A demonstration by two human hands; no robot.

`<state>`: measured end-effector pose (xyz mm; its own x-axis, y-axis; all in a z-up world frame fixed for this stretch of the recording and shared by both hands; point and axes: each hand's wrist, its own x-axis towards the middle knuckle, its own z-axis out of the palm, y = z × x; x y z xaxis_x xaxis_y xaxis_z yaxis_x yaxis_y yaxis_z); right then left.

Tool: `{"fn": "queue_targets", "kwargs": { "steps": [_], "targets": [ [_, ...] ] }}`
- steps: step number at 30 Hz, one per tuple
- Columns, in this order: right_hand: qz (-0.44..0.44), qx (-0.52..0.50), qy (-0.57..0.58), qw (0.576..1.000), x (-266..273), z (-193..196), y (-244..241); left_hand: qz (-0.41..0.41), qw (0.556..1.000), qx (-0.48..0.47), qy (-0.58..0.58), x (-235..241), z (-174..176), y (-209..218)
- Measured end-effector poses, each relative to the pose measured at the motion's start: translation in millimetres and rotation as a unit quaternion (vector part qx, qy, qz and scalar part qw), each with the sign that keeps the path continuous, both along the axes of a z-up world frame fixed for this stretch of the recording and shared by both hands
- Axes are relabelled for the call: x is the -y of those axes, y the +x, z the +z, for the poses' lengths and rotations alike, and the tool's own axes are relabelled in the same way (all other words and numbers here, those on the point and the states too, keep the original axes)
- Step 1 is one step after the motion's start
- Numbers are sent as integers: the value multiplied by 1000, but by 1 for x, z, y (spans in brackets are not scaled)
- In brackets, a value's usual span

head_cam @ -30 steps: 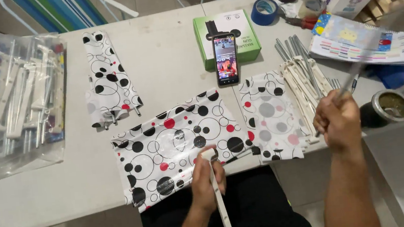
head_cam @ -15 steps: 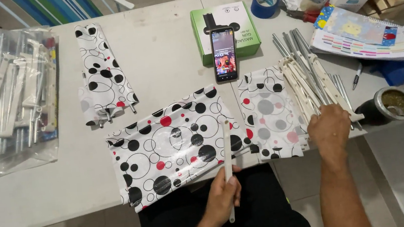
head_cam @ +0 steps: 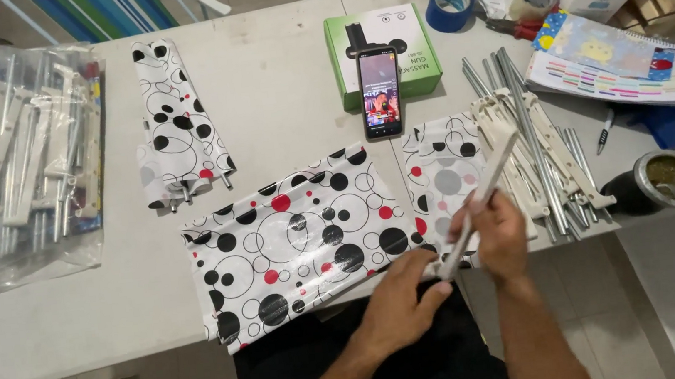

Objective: Unfolding fabric shelf components and organizing metal support rods for assembly.

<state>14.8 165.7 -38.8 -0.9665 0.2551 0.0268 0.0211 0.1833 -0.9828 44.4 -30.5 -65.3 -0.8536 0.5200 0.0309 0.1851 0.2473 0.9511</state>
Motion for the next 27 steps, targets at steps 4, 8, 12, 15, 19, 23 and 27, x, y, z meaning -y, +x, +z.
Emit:
{"fn": "queue_targets", "kwargs": {
  "steps": [4,8,12,15,19,23,27],
  "targets": [
    [-111,145,262,948,-51,47,-47,88,942,-273,-177,58,-41,-6],
    [-97,246,408,874,-82,43,-80,39,892,-126,-432,109,-43,-13],
    [-67,238,557,793,-118,-17,-96,33,902,-127,-411,142,-55,-12],
    [-74,215,599,768,-137,-44,-98,25,905,-144,-399,152,-53,-16],
    [-81,235,579,777,-152,-41,-102,15,902,-167,-397,153,-57,-16],
    [-72,121,713,687,-203,-92,-105,74,909,-217,-348,160,-65,-11],
    [-86,33,694,714,-143,-51,-81,145,909,-259,-292,180,-47,-56]
  ]
}}
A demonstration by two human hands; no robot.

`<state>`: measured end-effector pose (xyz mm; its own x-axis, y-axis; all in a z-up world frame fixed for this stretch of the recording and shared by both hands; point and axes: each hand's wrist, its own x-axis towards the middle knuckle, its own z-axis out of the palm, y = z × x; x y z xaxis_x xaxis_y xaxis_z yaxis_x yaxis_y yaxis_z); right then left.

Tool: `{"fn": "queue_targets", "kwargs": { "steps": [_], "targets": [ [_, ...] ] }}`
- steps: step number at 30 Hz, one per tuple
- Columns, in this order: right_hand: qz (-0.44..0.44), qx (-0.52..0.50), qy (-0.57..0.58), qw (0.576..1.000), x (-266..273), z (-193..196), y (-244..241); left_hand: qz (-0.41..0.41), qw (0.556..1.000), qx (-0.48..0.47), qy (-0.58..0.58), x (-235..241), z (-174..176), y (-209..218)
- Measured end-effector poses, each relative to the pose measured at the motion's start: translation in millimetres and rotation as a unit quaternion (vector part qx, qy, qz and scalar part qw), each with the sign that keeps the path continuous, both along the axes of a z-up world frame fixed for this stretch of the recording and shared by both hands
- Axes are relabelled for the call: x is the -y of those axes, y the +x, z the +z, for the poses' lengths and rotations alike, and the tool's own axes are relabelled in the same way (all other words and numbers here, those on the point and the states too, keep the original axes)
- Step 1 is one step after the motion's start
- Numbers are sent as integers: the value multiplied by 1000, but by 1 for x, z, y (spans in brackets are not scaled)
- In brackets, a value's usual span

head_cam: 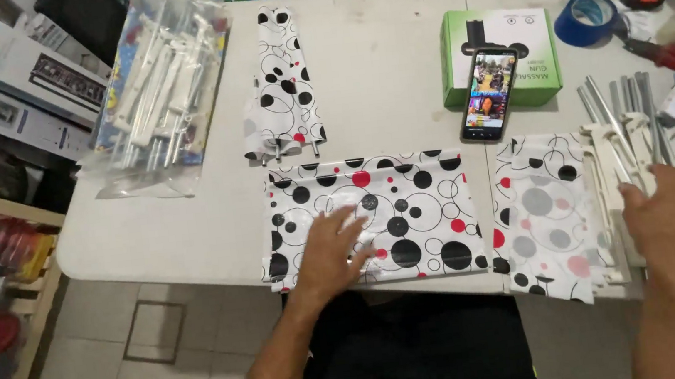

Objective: Unfolding fabric shelf components and organizing metal support rods for assembly.

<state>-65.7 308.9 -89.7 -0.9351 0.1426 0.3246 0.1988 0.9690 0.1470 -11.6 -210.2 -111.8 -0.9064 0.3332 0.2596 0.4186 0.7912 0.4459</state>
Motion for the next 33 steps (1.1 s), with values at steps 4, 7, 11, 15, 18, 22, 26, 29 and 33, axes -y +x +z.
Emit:
{"fn": "queue_targets", "kwargs": {
  "steps": [4,7,11,15,18,22,26,29,33],
  "targets": [
    [91,31,-178,979,66,17,49,161,978,-118,60,45,21,-85],
    [63,28,-369,927,100,12,79,250,965,-55,61,73,-4,-164],
    [88,-33,-392,915,117,-3,104,286,948,140,-20,50,3,-217],
    [104,-34,-383,917,117,21,112,343,915,211,-25,30,-18,-252],
    [101,-29,-383,918,108,26,115,396,878,268,22,27,-10,-261],
    [110,-18,-401,909,109,18,116,382,870,274,148,32,41,-249],
    [143,-20,-420,896,121,15,108,337,901,183,201,30,123,-180],
    [178,-16,-415,892,132,16,100,286,930,168,158,38,162,-118],
    [202,-44,-486,849,138,16,88,115,986,-71,96,81,122,-46]
  ]
}}
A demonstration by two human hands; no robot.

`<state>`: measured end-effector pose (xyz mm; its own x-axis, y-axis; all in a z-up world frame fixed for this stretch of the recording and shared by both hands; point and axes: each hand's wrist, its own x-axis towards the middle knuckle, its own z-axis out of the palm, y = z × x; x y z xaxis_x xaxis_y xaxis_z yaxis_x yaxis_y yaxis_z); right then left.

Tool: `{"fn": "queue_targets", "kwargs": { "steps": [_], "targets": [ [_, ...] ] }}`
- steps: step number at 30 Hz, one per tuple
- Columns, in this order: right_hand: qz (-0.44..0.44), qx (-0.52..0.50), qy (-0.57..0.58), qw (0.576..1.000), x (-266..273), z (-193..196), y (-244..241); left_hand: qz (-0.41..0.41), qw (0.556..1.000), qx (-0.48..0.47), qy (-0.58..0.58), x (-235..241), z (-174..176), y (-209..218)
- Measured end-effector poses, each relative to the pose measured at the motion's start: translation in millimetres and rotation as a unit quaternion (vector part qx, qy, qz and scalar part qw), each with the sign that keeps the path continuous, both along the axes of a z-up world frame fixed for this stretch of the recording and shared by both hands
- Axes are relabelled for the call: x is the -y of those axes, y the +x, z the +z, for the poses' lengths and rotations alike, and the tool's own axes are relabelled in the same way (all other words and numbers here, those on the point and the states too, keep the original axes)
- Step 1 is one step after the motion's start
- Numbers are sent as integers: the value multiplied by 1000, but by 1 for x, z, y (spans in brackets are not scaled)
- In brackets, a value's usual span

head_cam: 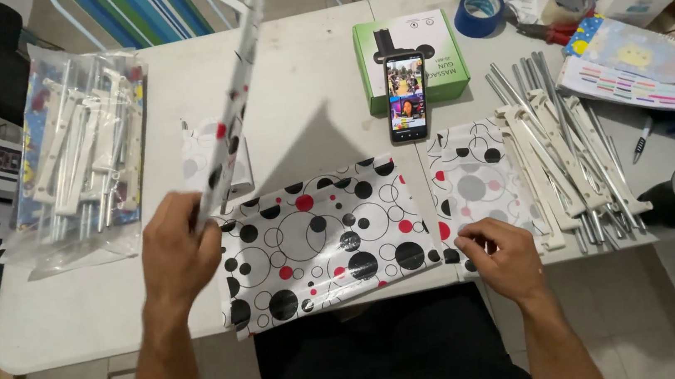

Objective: Unfolding fabric shelf components and organizing metal support rods for assembly.

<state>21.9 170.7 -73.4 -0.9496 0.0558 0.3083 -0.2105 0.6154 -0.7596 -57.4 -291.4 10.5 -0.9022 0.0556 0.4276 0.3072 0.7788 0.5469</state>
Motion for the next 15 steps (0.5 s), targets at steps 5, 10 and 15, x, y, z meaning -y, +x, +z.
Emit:
{"fn": "queue_targets", "kwargs": {
  "steps": [5,10,15],
  "targets": [
    [-21,94,-65,993,12,4,-1,-43,995,-14,-85,14,-19,87],
    [0,248,-310,918,12,-16,-5,-116,980,-61,-152,1,-91,122],
    [18,292,-328,898,14,-2,0,-111,978,65,-165,-8,-124,138]
  ]
}}
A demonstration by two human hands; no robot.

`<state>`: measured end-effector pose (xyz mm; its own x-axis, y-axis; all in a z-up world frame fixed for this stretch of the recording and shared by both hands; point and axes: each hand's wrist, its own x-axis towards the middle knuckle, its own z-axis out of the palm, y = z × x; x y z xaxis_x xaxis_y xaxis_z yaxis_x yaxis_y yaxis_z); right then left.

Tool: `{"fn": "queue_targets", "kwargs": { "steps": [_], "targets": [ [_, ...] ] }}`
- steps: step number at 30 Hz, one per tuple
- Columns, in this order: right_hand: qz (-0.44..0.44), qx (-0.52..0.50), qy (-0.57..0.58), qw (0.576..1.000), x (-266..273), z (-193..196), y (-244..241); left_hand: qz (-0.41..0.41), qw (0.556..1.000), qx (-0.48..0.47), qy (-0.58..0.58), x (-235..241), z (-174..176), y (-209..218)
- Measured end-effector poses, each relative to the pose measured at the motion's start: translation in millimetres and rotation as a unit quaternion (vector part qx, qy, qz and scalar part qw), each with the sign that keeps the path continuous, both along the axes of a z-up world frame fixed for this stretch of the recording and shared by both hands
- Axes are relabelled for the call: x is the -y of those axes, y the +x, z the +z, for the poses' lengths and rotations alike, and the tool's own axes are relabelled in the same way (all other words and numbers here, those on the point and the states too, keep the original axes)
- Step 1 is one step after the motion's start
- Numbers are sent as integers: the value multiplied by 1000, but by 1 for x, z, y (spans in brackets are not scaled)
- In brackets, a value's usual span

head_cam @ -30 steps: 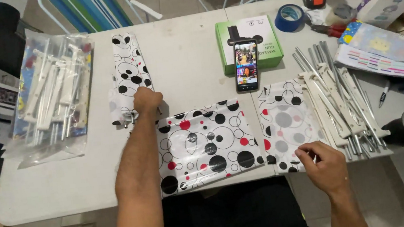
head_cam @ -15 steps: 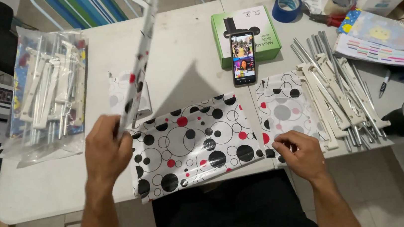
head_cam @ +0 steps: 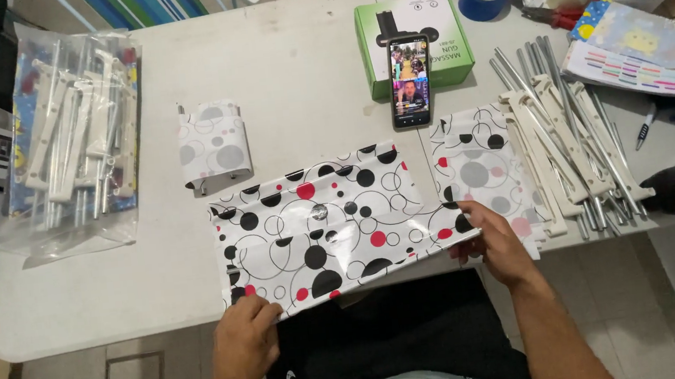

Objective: Unfolding fabric shelf components and organizing metal support rods for assembly.

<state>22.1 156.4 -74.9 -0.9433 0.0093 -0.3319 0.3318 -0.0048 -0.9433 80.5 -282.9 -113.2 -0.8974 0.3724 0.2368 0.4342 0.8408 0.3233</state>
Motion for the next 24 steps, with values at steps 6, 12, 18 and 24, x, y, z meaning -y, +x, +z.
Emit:
{"fn": "queue_targets", "kwargs": {
  "steps": [6,12,18,24],
  "targets": [
    [7,-1,-63,998,-14,-27,4,0,998,64,-29,-40,-3,-12],
    [-41,13,-43,998,-5,-7,5,-18,1000,10,-12,-79,2,-28],
    [-11,-44,79,996,-17,20,12,22,991,-130,25,-73,27,-39],
    [11,-106,87,990,-22,23,17,17,977,-208,42,-67,33,-45]
  ]
}}
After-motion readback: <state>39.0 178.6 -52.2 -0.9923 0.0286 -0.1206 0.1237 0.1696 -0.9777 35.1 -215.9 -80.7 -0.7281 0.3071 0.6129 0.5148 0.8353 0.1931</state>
